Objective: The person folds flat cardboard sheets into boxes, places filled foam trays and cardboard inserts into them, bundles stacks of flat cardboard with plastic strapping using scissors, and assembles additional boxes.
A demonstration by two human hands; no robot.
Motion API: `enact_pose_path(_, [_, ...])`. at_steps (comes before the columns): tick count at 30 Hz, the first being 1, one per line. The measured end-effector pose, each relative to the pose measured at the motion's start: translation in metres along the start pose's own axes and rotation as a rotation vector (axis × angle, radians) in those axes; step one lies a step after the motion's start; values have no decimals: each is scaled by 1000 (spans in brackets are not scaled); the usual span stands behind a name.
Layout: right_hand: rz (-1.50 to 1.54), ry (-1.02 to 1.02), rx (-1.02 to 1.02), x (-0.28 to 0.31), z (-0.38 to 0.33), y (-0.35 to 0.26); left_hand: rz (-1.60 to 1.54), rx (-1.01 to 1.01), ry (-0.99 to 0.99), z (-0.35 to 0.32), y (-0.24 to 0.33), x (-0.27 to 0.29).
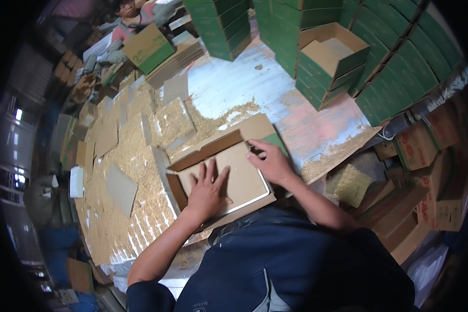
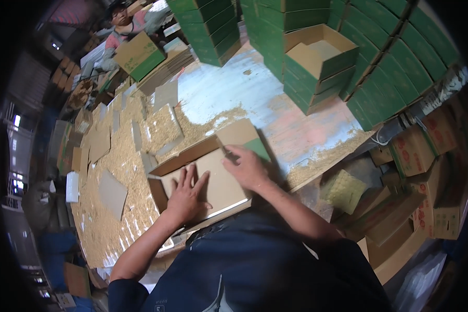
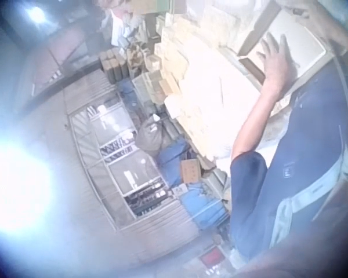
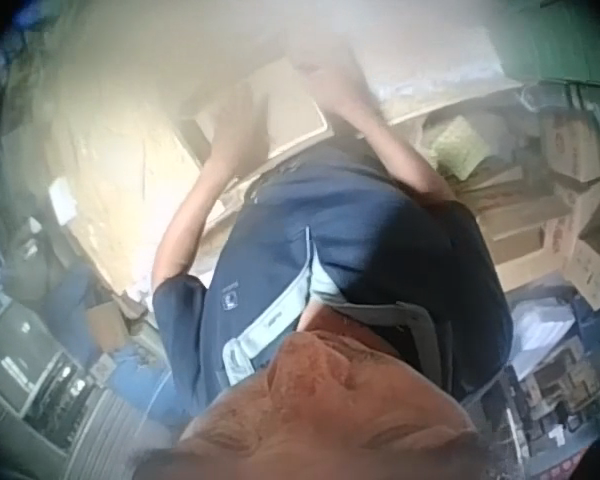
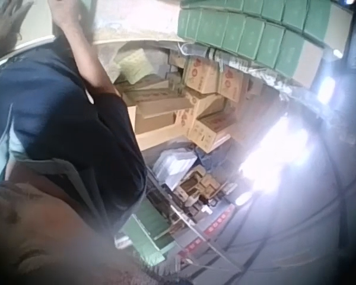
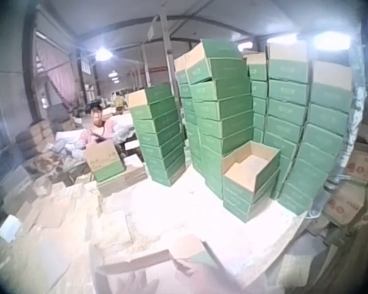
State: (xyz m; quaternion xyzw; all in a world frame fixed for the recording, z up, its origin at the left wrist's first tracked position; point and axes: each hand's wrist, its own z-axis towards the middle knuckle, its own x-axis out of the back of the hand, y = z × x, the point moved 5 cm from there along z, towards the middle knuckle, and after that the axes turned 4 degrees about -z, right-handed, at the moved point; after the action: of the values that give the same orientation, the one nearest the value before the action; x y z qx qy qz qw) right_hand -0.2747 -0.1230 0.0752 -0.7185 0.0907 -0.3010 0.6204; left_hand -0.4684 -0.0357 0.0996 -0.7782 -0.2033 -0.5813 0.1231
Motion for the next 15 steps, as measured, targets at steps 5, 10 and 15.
enact_pose_path(5, [114, 6, 30, -8, 7, 8, -71, 216, -82, -11, -9, -14])
enact_pose_path(10, [663, -260, -93, -26, 10, 22, -164, 187, -118, -7, -11, -1])
enact_pose_path(15, [481, -346, -263, -25, 0, 60, -359, 155, 627, -56, -29, 69])
